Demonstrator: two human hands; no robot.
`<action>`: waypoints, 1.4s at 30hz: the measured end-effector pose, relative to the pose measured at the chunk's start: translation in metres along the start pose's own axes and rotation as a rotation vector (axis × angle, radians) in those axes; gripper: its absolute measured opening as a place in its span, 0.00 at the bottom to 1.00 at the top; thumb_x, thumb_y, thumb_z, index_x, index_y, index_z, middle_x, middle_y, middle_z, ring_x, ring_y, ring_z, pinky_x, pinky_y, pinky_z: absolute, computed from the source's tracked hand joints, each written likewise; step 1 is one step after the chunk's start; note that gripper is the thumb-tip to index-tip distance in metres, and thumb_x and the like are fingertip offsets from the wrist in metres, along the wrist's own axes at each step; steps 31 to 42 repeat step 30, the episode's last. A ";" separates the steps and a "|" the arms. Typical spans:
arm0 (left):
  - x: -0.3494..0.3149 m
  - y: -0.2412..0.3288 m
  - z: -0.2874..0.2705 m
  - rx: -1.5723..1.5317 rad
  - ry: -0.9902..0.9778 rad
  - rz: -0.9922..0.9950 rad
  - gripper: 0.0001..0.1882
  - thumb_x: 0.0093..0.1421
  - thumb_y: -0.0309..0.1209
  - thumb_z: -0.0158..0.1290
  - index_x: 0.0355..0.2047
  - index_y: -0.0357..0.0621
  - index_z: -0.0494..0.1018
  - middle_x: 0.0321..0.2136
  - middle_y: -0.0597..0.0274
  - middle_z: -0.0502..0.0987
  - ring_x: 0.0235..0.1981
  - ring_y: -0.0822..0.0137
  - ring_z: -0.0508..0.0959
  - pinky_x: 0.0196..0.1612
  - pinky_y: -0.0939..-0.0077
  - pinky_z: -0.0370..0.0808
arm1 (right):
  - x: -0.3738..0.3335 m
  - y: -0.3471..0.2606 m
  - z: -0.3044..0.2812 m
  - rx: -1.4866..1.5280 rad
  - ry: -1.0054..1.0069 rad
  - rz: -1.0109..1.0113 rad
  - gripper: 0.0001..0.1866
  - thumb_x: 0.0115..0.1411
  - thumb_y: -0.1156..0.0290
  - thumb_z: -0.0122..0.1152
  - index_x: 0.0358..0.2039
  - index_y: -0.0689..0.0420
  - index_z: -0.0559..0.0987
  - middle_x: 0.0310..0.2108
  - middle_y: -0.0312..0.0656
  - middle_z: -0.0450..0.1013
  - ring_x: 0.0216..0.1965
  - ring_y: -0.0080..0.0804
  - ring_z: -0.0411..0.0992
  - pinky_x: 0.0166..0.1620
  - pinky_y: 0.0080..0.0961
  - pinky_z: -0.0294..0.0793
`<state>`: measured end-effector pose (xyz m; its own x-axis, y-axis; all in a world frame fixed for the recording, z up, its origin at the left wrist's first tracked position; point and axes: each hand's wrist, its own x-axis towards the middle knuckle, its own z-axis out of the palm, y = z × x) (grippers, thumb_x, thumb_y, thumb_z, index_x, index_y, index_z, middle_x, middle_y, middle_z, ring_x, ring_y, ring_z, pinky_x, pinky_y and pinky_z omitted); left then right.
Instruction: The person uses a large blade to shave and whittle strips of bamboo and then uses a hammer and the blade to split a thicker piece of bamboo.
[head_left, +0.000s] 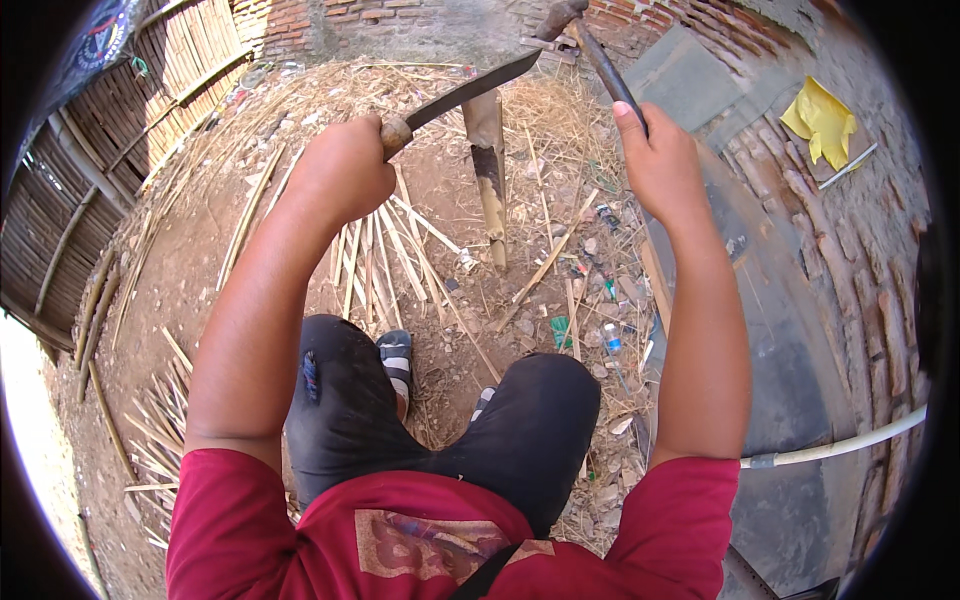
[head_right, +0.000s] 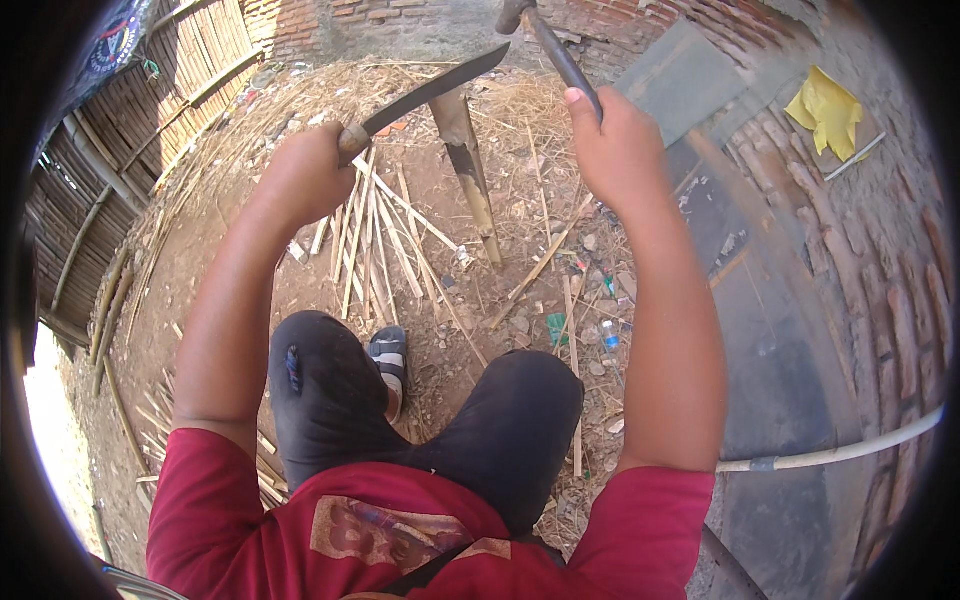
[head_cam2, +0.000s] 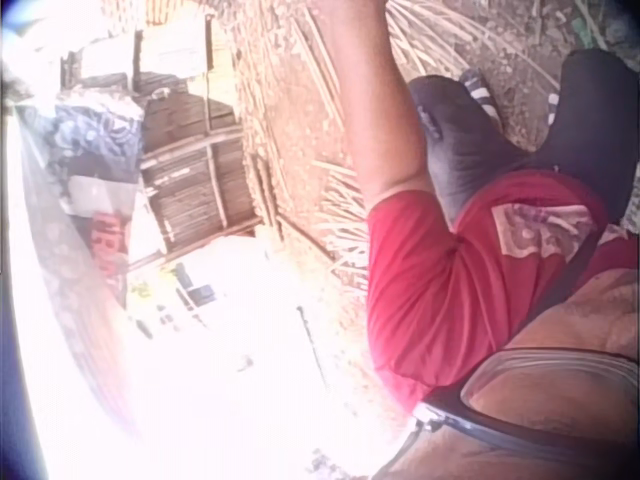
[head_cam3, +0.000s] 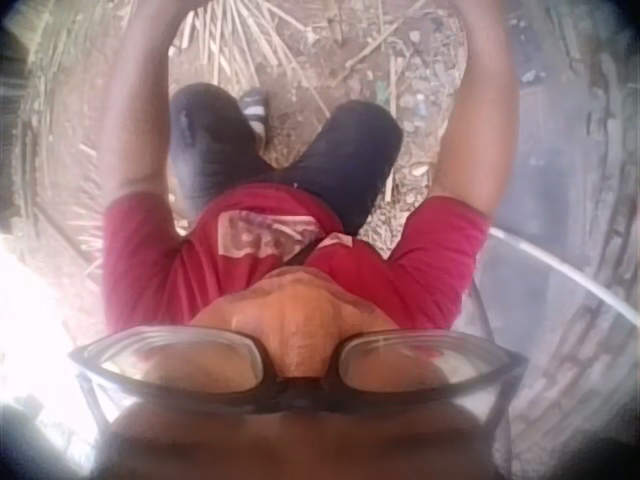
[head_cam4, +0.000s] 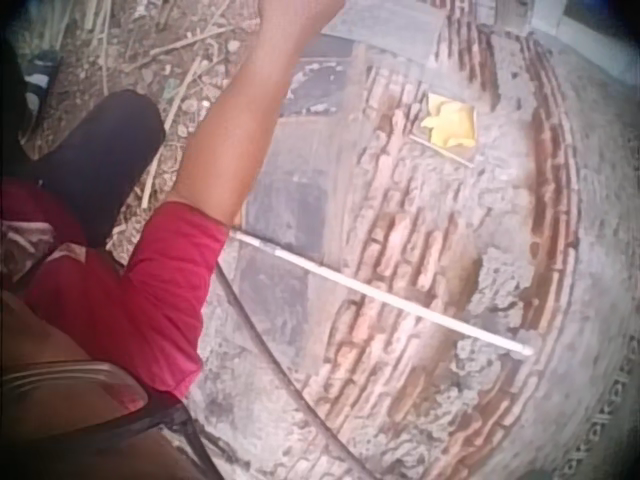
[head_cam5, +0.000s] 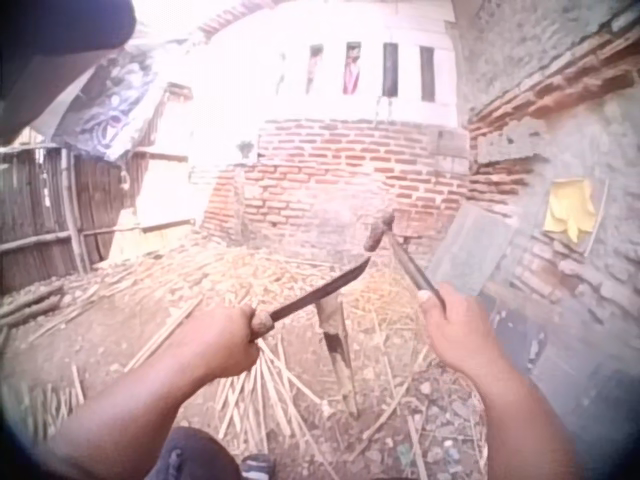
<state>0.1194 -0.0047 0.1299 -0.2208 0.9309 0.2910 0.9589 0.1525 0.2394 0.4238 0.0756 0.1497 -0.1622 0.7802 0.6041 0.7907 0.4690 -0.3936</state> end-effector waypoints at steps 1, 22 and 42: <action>0.000 -0.003 0.000 0.001 0.009 -0.005 0.13 0.57 0.26 0.54 0.43 0.36 0.77 0.36 0.37 0.82 0.42 0.40 0.82 0.48 0.50 0.77 | 0.002 -0.005 -0.007 0.043 0.054 0.005 0.29 0.74 0.46 0.47 0.36 0.62 0.76 0.27 0.53 0.76 0.32 0.55 0.77 0.37 0.46 0.73; -0.012 0.016 0.000 0.007 -0.049 -0.034 0.17 0.58 0.27 0.55 0.47 0.37 0.77 0.39 0.40 0.83 0.43 0.43 0.84 0.50 0.53 0.80 | -0.024 -0.020 0.023 -0.140 -0.011 0.002 0.25 0.74 0.48 0.47 0.38 0.61 0.75 0.26 0.56 0.77 0.31 0.60 0.78 0.36 0.51 0.74; -0.017 0.026 -0.005 -0.009 -0.084 -0.075 0.17 0.57 0.27 0.55 0.48 0.39 0.78 0.41 0.40 0.83 0.45 0.43 0.84 0.51 0.55 0.80 | -0.007 -0.020 0.010 -0.070 0.112 0.005 0.25 0.74 0.47 0.47 0.40 0.60 0.75 0.27 0.55 0.78 0.33 0.61 0.79 0.38 0.56 0.75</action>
